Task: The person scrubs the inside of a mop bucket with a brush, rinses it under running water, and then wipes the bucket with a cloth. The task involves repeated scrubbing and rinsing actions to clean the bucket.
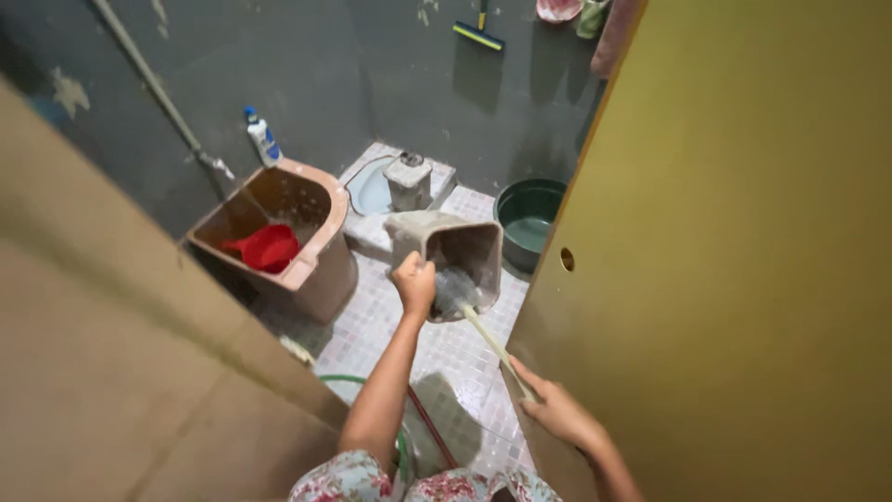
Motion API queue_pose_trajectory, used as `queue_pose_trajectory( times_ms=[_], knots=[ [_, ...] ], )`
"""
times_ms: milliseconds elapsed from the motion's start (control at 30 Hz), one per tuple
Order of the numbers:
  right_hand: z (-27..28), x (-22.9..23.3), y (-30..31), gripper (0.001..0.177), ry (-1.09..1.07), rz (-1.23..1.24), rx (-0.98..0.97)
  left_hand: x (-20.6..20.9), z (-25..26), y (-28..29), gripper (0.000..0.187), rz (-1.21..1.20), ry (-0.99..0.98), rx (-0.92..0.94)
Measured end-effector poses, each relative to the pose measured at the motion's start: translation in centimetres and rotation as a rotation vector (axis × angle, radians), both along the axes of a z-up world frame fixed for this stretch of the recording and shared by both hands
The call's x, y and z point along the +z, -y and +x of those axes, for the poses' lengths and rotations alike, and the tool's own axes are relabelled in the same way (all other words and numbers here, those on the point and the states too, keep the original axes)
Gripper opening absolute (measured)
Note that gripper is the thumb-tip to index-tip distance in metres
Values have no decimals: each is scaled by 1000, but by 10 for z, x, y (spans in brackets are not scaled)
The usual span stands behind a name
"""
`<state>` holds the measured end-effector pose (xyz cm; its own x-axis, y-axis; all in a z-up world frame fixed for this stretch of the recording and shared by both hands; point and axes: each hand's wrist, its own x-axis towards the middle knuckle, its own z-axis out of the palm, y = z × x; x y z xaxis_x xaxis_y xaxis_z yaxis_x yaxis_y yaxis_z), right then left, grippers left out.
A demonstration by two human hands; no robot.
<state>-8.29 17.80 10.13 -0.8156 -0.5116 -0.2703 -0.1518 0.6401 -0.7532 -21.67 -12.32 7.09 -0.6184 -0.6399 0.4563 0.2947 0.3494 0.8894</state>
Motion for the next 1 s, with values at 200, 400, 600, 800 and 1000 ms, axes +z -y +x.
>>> queue_pose_trajectory(
  times_ms=[200, 400, 600, 800, 1000],
  knots=[
    [-49, -21, 86, 75, 34, -182, -79, -1, -22, 7, 21, -154, -67, -80],
    [-34, 9, 64, 76, 10, -172, 29, 10, -46, 50, 22, -55, -31, 90],
    [-65, -4, 125, 77, 135, 56, -189, -4, -50, 37, 20, -111, -41, -11],
    [-59, -10, 43, 78, -109, -134, 91, -19, -52, 59, 22, -52, -10, 53],
    [-78, -33, 95, 76, -41, 21, -46, -31, -61, 24, 25, -126, -37, -31]
  ],
)
